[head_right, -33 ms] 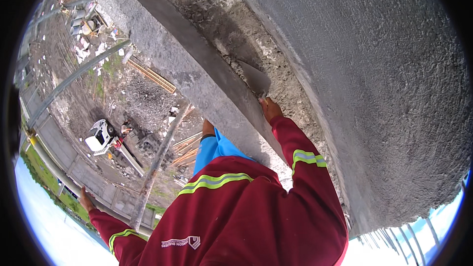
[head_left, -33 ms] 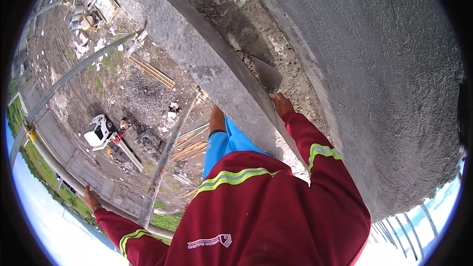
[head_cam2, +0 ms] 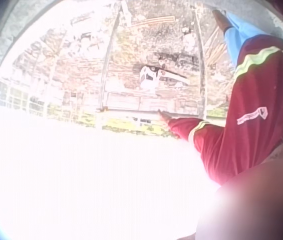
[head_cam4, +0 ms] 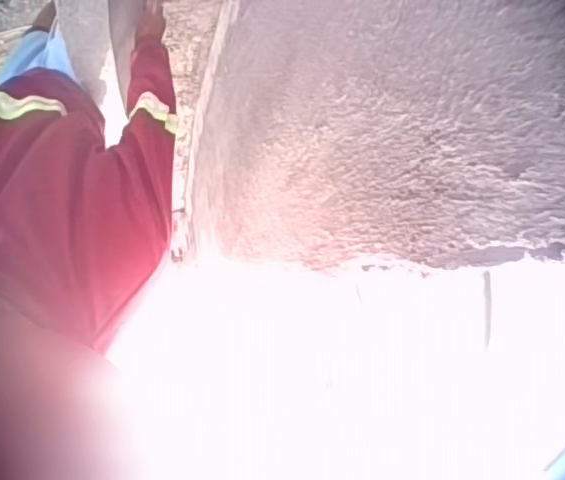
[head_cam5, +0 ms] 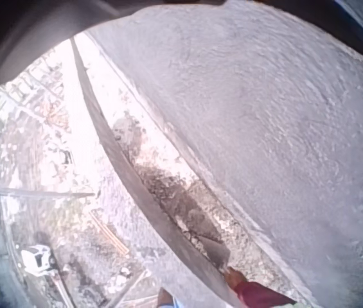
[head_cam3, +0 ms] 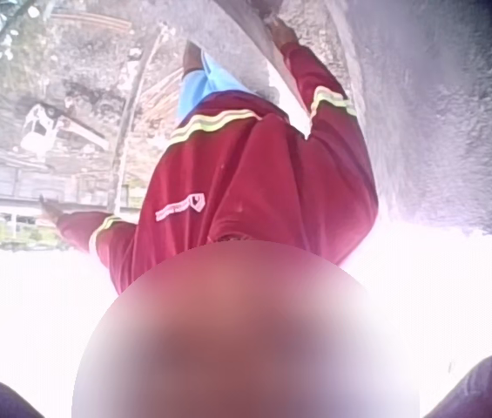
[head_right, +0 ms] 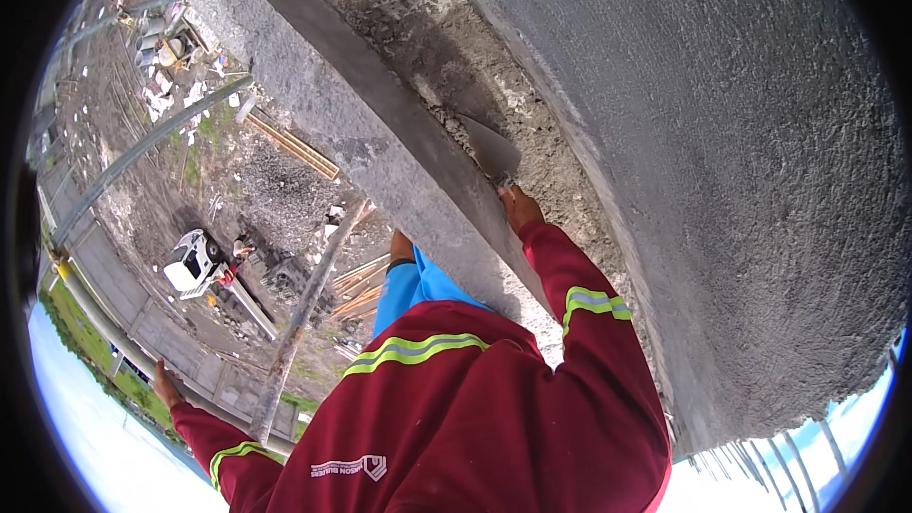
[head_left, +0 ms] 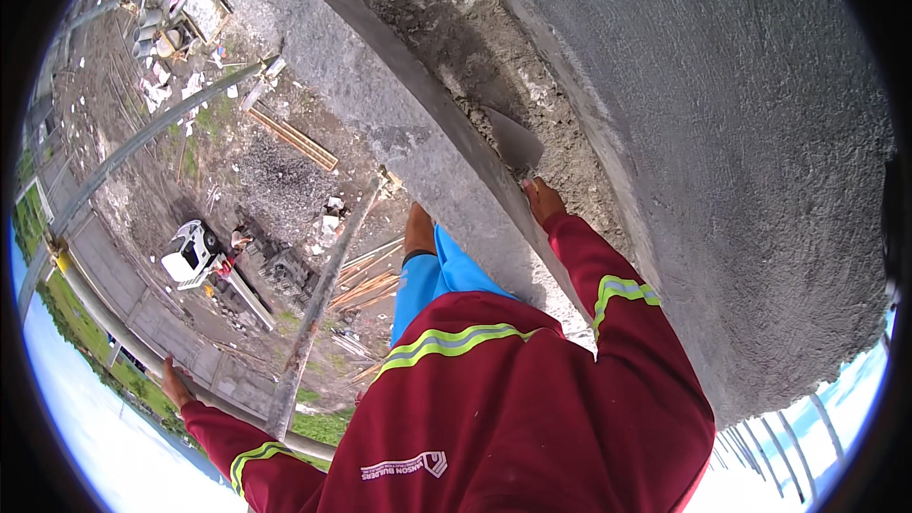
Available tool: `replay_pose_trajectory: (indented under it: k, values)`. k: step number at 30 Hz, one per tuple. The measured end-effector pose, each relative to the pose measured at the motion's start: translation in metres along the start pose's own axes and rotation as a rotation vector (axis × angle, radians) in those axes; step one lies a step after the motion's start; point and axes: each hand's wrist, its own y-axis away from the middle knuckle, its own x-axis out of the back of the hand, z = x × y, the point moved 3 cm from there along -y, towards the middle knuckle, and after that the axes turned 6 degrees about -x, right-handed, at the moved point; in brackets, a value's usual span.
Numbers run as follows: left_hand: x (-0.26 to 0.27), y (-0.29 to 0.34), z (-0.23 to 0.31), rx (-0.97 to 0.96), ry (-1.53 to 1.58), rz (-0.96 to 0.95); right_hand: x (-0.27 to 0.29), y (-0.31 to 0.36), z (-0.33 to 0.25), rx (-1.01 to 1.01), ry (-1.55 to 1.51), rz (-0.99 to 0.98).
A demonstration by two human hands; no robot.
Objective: The person uses a trowel to smooth wet concrete along a narrow ledge on a curved wall. The person repeatedly scrapes and levels the surface, moving along the ledge while maintaining a consistent finish.
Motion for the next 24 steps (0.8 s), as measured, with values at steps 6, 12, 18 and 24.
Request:
replay_pose_trajectory:
  k: [6,12,18,24]
  values:
    - [0.004,-0.014,-0.009,0.005,0.003,-0.015,0.014,-0.03,-0.008,0.034,0.043,-0.117]
    - [0.001,-0.002,0.0,-0.016,-0.018,-0.011,0.015,-0.061,-0.032,0.033,-0.08,-0.234]
    - [-0.004,0.009,0.013,-0.056,-0.151,0.035,0.038,-0.082,-0.073,-0.124,-0.306,-0.484]
    - [-0.006,0.014,0.016,-0.083,-0.095,0.006,0.069,-0.067,-0.099,-0.104,-0.353,-0.668]
